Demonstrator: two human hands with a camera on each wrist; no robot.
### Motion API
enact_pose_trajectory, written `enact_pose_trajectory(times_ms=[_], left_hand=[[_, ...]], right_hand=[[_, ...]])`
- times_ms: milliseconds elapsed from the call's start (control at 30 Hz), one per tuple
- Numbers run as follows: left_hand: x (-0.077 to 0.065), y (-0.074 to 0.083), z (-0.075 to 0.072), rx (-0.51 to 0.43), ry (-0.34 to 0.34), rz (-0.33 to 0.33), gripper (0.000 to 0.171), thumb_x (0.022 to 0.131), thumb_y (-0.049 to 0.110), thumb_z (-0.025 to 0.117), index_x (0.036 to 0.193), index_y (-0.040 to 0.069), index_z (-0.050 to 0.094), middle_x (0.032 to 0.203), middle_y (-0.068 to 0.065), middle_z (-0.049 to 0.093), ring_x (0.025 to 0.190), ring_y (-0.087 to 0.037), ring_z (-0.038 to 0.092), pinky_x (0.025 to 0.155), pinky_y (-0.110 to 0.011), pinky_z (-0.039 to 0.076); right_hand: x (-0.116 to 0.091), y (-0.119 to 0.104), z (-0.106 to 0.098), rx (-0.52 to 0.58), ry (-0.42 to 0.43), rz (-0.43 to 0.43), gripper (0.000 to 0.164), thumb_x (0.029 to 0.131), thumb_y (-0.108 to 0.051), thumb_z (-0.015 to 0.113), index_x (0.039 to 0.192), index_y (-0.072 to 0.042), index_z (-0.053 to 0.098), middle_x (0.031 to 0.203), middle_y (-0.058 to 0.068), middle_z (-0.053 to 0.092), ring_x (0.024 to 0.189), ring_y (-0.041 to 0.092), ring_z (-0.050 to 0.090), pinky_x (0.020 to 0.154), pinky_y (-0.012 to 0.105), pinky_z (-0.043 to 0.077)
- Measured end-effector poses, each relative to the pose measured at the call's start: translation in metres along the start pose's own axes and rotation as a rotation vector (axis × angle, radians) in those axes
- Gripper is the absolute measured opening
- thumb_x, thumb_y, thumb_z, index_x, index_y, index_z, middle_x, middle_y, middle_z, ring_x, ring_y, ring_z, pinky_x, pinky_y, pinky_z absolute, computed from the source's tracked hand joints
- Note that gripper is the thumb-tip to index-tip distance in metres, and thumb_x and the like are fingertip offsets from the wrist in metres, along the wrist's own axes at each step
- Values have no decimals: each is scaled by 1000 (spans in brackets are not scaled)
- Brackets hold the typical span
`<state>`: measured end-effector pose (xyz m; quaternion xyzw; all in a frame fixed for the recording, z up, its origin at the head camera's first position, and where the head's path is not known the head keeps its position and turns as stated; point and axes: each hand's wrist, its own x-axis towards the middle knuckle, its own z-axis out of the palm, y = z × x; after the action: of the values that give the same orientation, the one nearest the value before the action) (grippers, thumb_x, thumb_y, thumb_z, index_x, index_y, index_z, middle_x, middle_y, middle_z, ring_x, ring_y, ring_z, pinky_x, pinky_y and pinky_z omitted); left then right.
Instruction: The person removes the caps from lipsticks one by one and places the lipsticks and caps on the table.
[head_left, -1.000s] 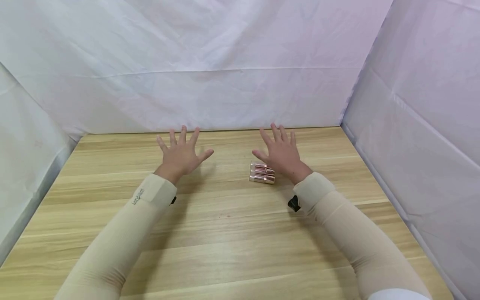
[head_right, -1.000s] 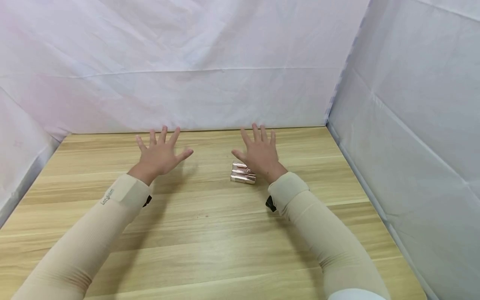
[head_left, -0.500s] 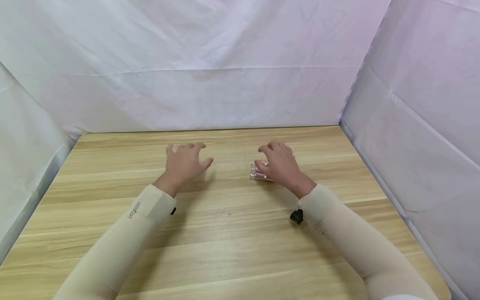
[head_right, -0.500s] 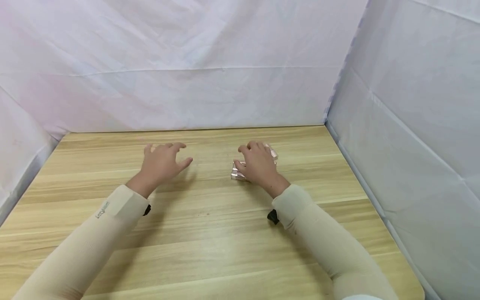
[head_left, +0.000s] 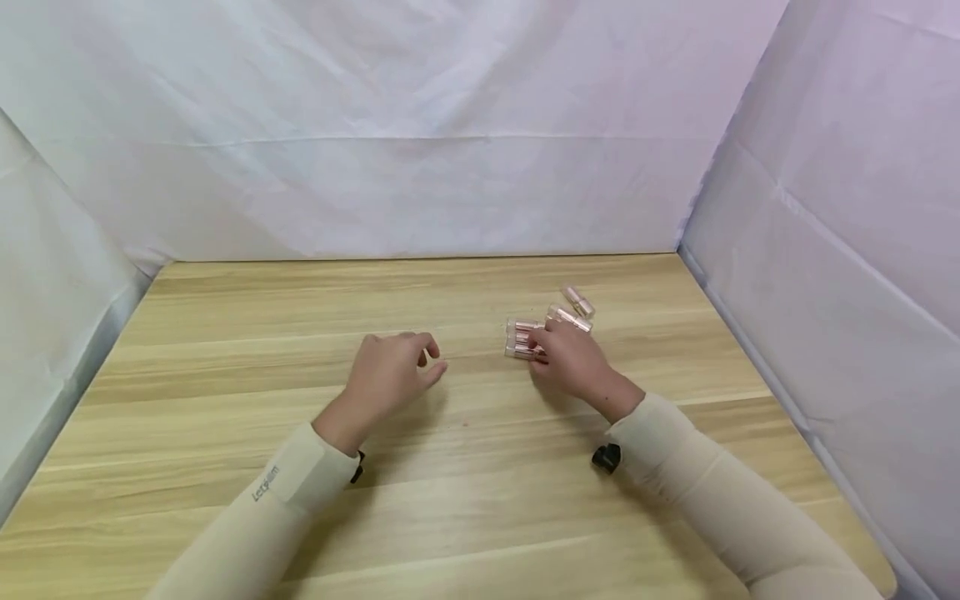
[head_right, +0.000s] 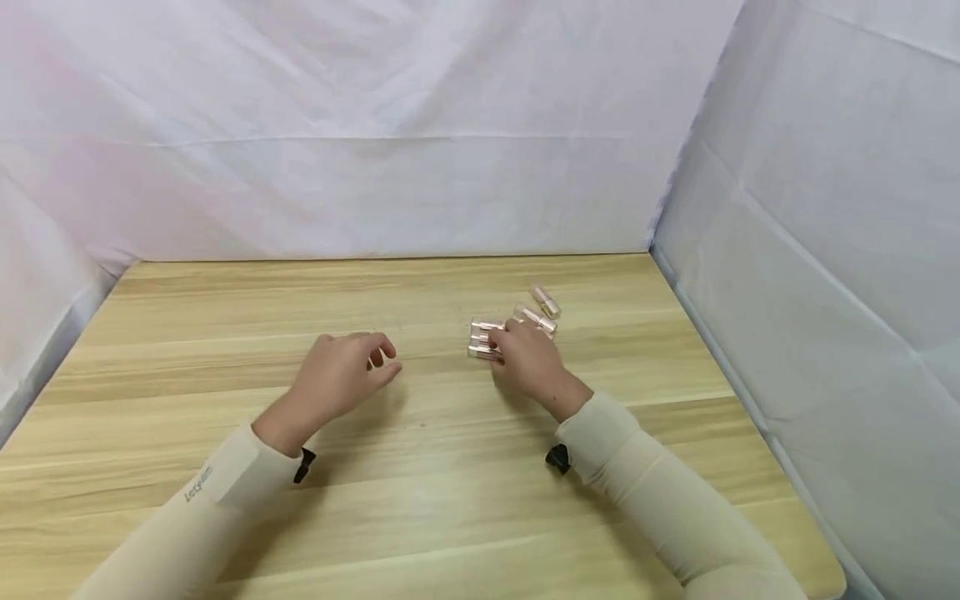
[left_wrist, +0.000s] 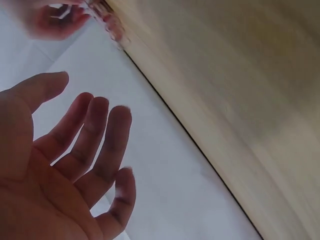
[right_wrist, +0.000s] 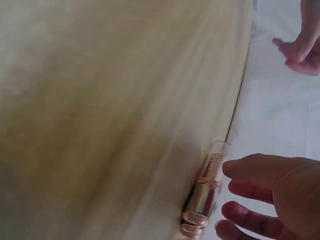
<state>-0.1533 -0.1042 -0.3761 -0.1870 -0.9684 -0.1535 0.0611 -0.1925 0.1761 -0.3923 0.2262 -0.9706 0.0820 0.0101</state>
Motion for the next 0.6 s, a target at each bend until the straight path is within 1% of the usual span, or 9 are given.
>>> enact_pose_trajectory(times_ms=[33,167,233,400,533,600], left_hand=[[-2,5,2,-15,-17,5,18,90,38,72,91,19,72,77,6,70,61,-8,59,66,-34,47],[-8,22,8,-70,-89,8,18,90,37,72,91,19,71,77,7,68,61,-6,56,65,-31,45],[-11,28,10,-76,-100,15,18,89,37,73,90,20,70,76,8,67,61,-6,55,67,-31,45],[-15,38,14,-84,-101,48,17,87,35,75,90,19,70,76,9,66,63,-6,57,70,-33,46],[-13,40,14,-101,-75,69,16,87,34,76,91,19,71,77,8,67,65,-6,59,72,-34,47],[-13,40,15,-114,-59,73,15,87,33,76,90,19,71,78,7,69,65,-7,59,72,-35,47]], right_hand=[[-2,2,1,-4,-7,11,18,85,-16,75,101,-8,71,94,7,63,82,20,55,74,38,49],[-10,7,3,-4,-12,49,18,83,-14,76,100,-9,71,94,7,63,83,21,56,74,40,50],[-13,6,5,5,-16,60,19,83,-13,76,101,-9,70,94,7,62,83,21,57,72,40,50],[-15,1,6,-8,-25,95,24,82,-14,77,105,-9,69,93,7,62,82,21,57,72,40,51],[-9,0,3,-23,-13,103,24,82,-11,77,104,-8,69,93,8,63,82,22,58,72,40,52],[-5,-1,1,-24,-20,99,21,82,-10,76,101,-8,69,92,7,63,81,21,58,70,39,52]])
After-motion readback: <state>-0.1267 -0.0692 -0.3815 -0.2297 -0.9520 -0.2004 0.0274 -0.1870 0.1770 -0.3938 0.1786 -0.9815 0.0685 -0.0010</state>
